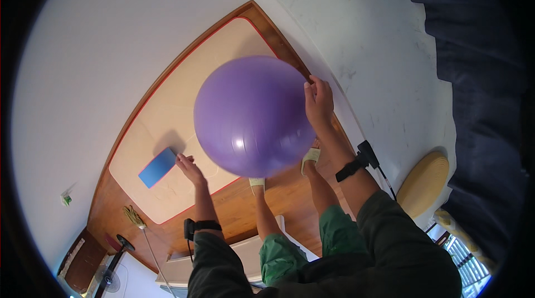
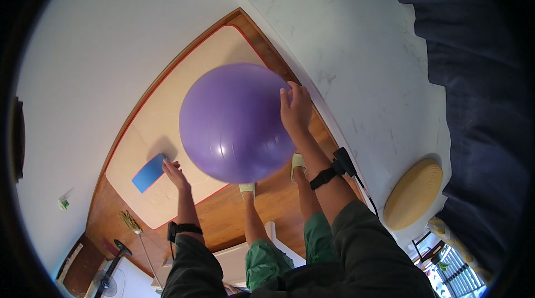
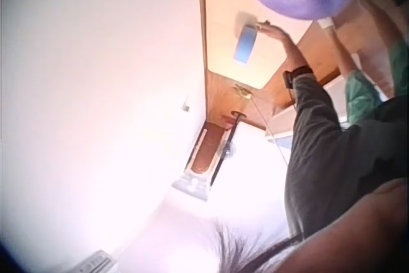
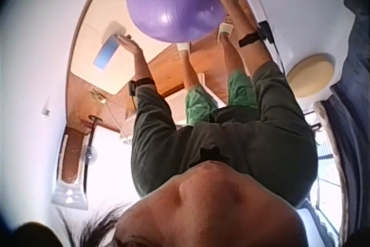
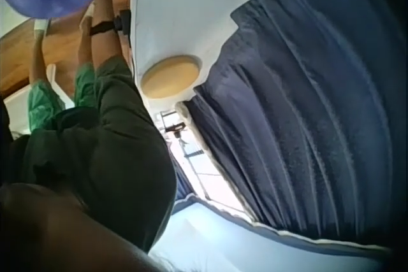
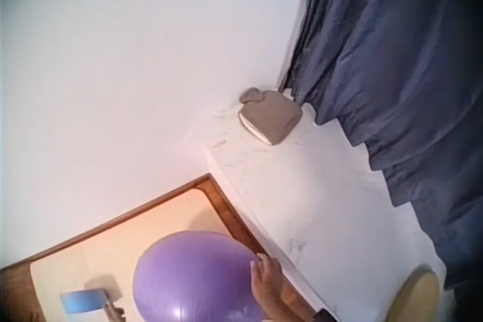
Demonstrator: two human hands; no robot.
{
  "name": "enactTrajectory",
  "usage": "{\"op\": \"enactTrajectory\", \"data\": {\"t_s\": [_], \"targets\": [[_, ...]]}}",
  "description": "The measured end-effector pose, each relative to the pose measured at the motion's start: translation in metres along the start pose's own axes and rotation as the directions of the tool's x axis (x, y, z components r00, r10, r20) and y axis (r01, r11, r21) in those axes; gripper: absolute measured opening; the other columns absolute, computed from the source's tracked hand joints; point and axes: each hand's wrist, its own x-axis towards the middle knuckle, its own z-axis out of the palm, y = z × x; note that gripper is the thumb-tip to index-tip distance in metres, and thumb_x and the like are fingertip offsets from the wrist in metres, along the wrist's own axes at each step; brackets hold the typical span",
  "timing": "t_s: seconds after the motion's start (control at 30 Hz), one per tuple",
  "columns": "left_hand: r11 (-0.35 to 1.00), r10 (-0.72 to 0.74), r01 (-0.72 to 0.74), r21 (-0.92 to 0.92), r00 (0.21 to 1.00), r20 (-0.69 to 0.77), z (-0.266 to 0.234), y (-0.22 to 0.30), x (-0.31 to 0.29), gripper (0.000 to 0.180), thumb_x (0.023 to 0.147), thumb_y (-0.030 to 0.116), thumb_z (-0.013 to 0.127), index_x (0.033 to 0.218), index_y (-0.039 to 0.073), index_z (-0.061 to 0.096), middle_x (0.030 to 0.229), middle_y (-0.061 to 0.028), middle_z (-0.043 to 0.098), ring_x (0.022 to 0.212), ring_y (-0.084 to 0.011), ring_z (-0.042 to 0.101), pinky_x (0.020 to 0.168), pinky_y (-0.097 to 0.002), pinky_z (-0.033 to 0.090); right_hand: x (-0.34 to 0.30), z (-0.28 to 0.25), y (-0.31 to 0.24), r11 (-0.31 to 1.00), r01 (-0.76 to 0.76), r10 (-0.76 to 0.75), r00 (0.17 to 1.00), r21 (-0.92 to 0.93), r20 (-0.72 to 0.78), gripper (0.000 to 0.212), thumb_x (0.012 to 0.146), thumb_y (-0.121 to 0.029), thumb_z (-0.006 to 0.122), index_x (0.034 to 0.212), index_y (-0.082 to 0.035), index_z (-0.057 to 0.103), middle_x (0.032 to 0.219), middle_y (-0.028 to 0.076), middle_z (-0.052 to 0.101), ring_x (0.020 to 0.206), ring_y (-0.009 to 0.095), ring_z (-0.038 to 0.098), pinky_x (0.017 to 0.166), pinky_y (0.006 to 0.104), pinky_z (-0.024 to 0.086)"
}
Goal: Mopping a bedroom floor and organizing exercise equipment such as a yoga mat and ball.
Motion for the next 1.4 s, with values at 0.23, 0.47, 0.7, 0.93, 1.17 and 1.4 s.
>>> {"op": "enactTrajectory", "data": {"t_s": [0.23,0.47,0.7,0.93,1.17,1.4], "targets": [[0.868,-0.166,0.378,-0.323,0.833,0.527,0.006,-0.073,-0.024,0.07,0.099,0.058,0.032,0.148,0.008,0.033,0.147,-0.0101,0.042,0.134,-0.0242,0.04,0.106,-0.0404,0.039,-0.055,0.042,0.068,0.976,-0.029,0.01,0.996,0.217,0.09,0.069,0.093,-0.048,0.057,0.145,-0.007,0.039,0.138,0.027,0.045,0.132,0.041,0.039,0.111,0.0468,0.03],[0.814,0.076,0.252,-0.524,0.847,0.526,-0.091,-0.048,-0.085,0.057,0.102,0.042,0.036,0.146,0.005,0.033,0.143,-0.01,0.045,0.13,-0.0241,0.045,0.108,-0.0408,0.04,-0.15,-0.071,-0.073,0.932,0.328,-0.351,0.924,0.156,0.153,0.093,0.08,-0.057,0.069,0.151,-0.011,0.03,0.147,0.033,0.027,0.137,0.049,0.028,0.111,0.0531,0.025],[0.688,0.362,0.277,-0.671,0.67,0.648,0.025,0.17,-0.116,0.059,0.101,0.039,0.039,0.149,0.005,0.029,0.145,-0.0107,0.043,0.13,-0.0244,0.044,0.108,-0.0408,0.039,-0.169,-0.255,-0.129,0.723,0.655,-0.613,0.755,0.221,-0.231,0.109,0.073,-0.069,0.067,0.151,-0.005,0.026,0.153,0.029,0.02,0.143,0.042,0.019,0.114,0.0518,0.021],[0.696,0.717,-0.105,-0.711,0.16,0.678,0.174,0.359,-0.317,0.091,0.087,0.024,0.068,0.155,0.007,0.01,0.162,-0.0131,0.006,0.147,-0.0255,0.015,0.115,-0.0396,0.024,-0.167,-0.436,-0.081,0.789,0.516,-0.151,0.687,0.332,-0.711,0.076,0.097,-0.058,0.038,0.151,-0.007,0.03,0.156,0.013,0.028,0.141,0.028,0.03,0.115,0.041,0.024],[0.661,0.728,-0.403,-0.633,0.14,0.671,0.324,0.311,-0.412,0.085,0.094,0.033,0.06,0.155,0.01,0.005,0.16,-0.0235,-0.004,0.148,-0.0371,0.003,0.117,-0.0436,0.019,-0.102,-0.502,0.073,0.854,0.414,0.009,0.594,0.315,-0.804,0.069,0.101,-0.052,0.037,0.152,-0.007,0.025,0.156,0.015,0.026,0.143,0.027,0.026,0.114,0.0407,0.025],[0.679,0.724,-0.316,-0.663,0.139,0.676,0.304,0.295,-0.398,0.08,0.097,0.025,0.057,0.155,0.006,0.006,0.16,-0.0226,-0.005,0.149,-0.0332,-0.002,0.119,-0.0426,0.011,-0.126,-0.456,-0.017,0.667,0.178,-0.689,0.518,-0.724,-0.507,0.068,0.096,-0.041,0.056,0.15,-0.008,0.033,0.156,0.017,0.027,0.144,0.034,0.023,0.115,0.0469,0.022]]}}
